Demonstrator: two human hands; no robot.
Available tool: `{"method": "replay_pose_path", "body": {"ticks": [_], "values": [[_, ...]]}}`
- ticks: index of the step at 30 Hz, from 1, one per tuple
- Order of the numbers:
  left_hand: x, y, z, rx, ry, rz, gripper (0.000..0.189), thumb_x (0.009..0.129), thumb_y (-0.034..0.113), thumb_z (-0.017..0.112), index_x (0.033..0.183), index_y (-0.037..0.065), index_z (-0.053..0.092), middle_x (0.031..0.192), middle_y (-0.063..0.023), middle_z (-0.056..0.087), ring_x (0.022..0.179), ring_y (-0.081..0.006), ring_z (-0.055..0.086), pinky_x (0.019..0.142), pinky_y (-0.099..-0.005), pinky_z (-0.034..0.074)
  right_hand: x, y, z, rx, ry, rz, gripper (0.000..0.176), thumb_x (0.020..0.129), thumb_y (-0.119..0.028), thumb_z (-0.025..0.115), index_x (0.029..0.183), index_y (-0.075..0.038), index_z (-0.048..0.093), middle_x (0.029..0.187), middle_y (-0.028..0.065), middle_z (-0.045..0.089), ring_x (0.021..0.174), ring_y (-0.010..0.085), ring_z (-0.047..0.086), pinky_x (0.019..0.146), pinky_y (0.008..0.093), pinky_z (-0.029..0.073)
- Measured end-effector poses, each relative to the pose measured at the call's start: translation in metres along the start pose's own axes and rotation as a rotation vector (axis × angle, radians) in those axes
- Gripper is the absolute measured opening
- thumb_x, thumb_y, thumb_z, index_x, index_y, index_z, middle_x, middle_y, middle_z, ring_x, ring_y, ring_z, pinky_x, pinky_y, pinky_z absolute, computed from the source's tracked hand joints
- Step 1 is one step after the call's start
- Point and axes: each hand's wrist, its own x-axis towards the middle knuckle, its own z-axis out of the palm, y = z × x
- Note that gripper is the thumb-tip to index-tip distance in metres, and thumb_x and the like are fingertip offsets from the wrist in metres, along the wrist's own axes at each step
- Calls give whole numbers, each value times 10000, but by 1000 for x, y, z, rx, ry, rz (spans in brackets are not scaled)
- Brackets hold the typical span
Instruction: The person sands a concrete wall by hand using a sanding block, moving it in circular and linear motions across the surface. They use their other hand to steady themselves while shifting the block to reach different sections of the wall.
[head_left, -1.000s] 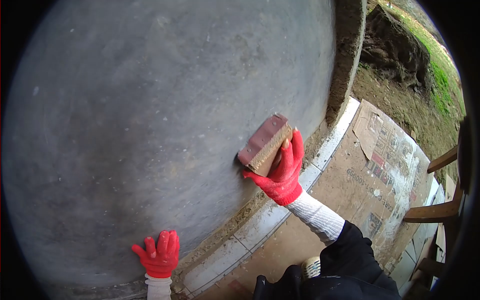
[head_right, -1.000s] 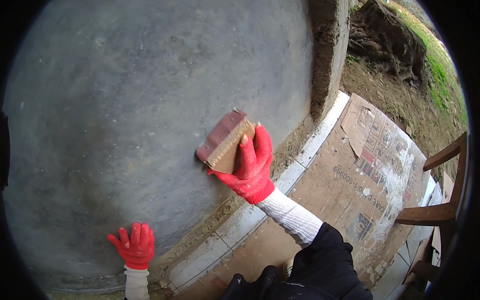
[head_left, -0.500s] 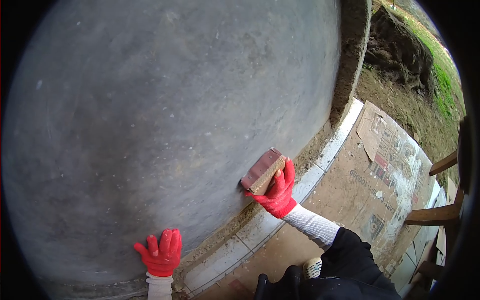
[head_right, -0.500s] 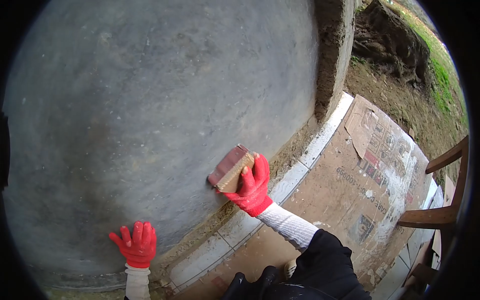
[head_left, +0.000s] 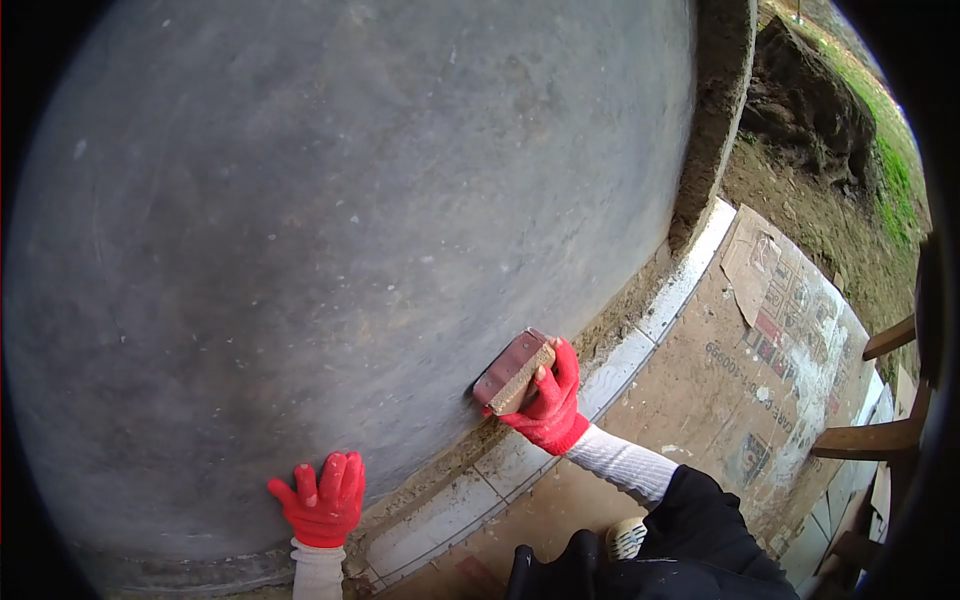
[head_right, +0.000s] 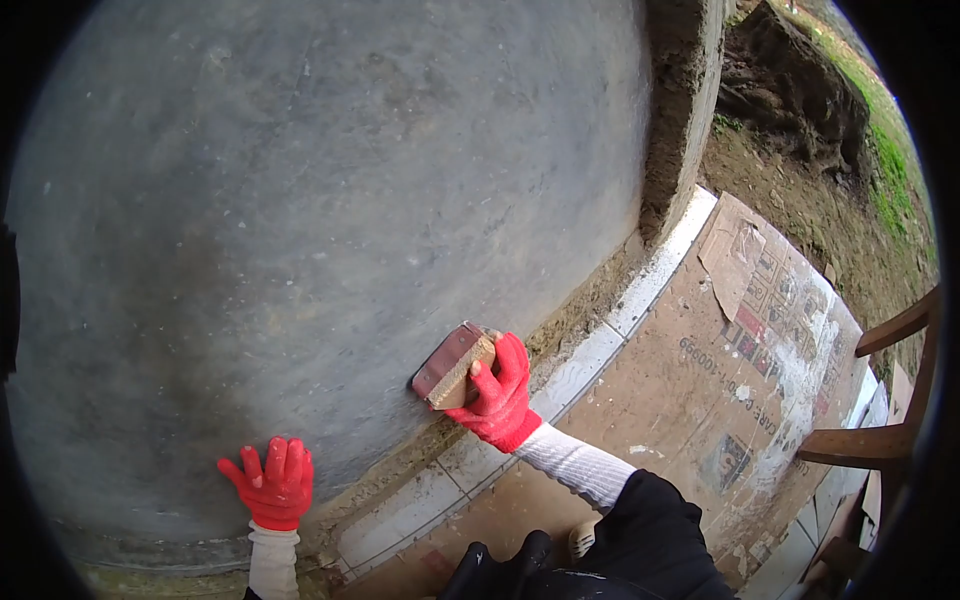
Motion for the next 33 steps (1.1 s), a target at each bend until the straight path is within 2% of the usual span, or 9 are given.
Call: {"method": "replay_pose_path", "body": {"ticks": [3, 9, 11, 20, 23, 26, 29, 31, 33], "values": [[-1, -1, 1, 16, -23, 12, 252, 696, 247, 723, 909, 178, 607, 1068, 22, 517, 950, -341, 451, 830, -614, 300, 26, -29, -3, 140, -7, 73, 999, 603, -341, 866, 1396, -135, 294, 1360, 287, 309, 1138, 457, 445, 889, 532, 425], [3, -3, -1, 5, 10, 36, 231, 700, 241, 719, 892, 183, 605, 1034, 29, 520, 924, -330, 452, 833, -599, 289, 31, -30, 14, 87, 67, -162, 821, 631, -360, 827, 1314, -217, 394, 1266, 232, 405, 1069, 411, 497, 847, 561, 438], [3, -2, -3, -6, 7, 34, 221, 699, 236, 717, 882, 183, 604, 1019, 29, 520, 902, -328, 456, 821, -589, 291, -15, -6, 17, 58, 5, -149, 869, 600, -335, 843, 1321, -219, 373, 1285, 223, 389, 1064, 413, 502, 859, 574, 427], [13, -4, -9, -15, 28, 38, 214, 683, 231, 725, 858, 186, 612, 995, 39, 533, 865, -312, 453, 717, -522, 310, 41, -57, 18, 119, 95, -103, 899, 569, -276, 858, 1328, -200, 384, 1295, 236, 406, 1093, 425, 481, 859, 556, 419], [15, -5, -6, -25, 189, 46, 209, 676, 217, 721, 852, 186, 613, 990, 40, 536, 879, -303, 453, 699, -496, 308, -7, -38, 20, 70, 45, -130, 931, 563, -288, 864, 1341, -206, 360, 1307, 232, 399, 1093, 429, 482, 860, 556, 419], [13, -6, -6, -82, 50, 21, 214, 677, 209, 713, 869, 180, 622, 1004, 34, 548, 918, -293, 457, 720, -510, 321, -9, -43, 15, 86, -15, -82, 960, 560, -334, 877, 1345, -182, 348, 1331, 223, 381, 1092, 439, 484, 860, 557, 424], [11, -13, -19, -205, 126, 63, 233, 678, 210, 706, 900, 179, 641, 1029, 34, 562, 933, -277, 466, 740, -524, 338, 48, -83, 13, 192, 36, -104, 971, 552, -357, 884, 1343, -173, 352, 1335, 217, 382, 1099, 442, 477, 864, 549, 424], [1, -28, -35, -345, 96, 274, 255, 762, 176, 676, 1016, 199, 679, 1184, 26, 548, 1083, -252, 446, 813, -511, 363, 58, -95, 15, 142, 50, -122, 970, 550, -374, 882, 1341, -175, 358, 1339, 208, 382, 1111, 441, 467, 867, 539, 426], [-10, -45, -51, -362, 94, 371, 297, 778, 135, 658, 1070, 187, 664, 1188, -5, 545, 1079, -255, 458, 838, -507, 396, 41, -85, 22, 51, 44, -175, 967, 560, -383, 876, 1345, -180, 349, 1341, 204, 376, 1119, 437, 461, 871, 542, 422]]}}
